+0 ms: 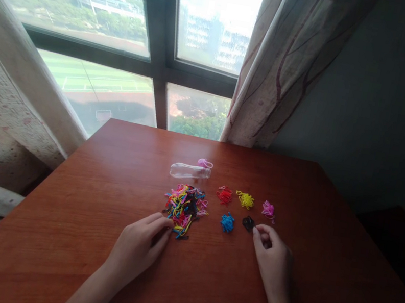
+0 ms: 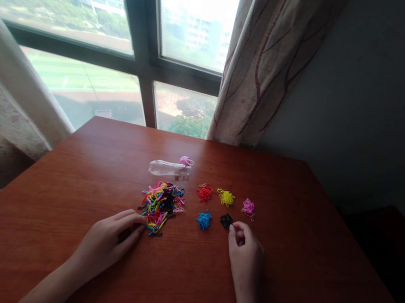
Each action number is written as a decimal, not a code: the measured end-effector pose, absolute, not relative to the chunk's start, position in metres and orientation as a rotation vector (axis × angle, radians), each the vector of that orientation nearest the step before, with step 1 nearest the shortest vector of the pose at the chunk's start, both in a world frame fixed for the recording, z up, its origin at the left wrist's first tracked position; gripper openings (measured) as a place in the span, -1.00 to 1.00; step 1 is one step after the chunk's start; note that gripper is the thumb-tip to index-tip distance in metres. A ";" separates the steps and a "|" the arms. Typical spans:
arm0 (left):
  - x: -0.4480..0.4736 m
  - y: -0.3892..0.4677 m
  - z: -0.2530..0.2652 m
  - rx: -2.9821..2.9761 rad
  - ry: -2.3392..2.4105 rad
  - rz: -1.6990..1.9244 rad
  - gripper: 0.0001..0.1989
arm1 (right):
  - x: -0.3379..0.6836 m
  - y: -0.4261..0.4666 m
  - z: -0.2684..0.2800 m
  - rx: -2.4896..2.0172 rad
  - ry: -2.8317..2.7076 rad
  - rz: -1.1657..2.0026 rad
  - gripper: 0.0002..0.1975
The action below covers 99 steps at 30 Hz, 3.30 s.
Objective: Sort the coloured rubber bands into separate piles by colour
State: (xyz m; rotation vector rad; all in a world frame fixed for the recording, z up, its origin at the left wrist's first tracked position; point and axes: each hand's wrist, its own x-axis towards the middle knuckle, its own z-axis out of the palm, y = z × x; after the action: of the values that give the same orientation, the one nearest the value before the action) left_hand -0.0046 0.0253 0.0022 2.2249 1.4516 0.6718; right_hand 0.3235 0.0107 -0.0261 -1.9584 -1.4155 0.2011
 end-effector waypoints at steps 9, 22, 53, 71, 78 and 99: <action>-0.003 0.025 0.004 2.240 1.457 0.694 -0.83 | 0.319 0.005 -0.024 -1.929 -1.490 0.162 -0.62; -0.003 0.025 0.005 2.240 1.454 0.696 -0.84 | 0.265 -0.004 -0.004 -1.667 -1.597 0.307 -0.75; -0.002 0.021 0.004 2.353 1.559 0.567 -0.83 | 0.210 -0.003 -0.010 -1.483 -1.899 0.461 -0.87; -0.003 0.018 0.003 2.306 1.603 0.617 -0.85 | 0.209 -0.003 -0.007 -1.487 -1.902 0.475 -0.87; -0.002 0.018 0.001 2.376 1.622 0.534 -0.82 | 0.209 -0.002 -0.008 -1.480 -1.903 0.467 -0.86; -0.002 0.018 0.004 2.366 1.595 0.455 -0.81 | 0.210 -0.002 -0.012 -1.483 -1.884 0.523 -0.86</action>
State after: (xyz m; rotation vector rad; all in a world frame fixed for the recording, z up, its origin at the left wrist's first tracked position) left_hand -0.0017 0.0181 0.0038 2.3664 1.5953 0.4552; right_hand 0.2101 -0.0017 -0.0115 -1.4834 -1.8839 0.5228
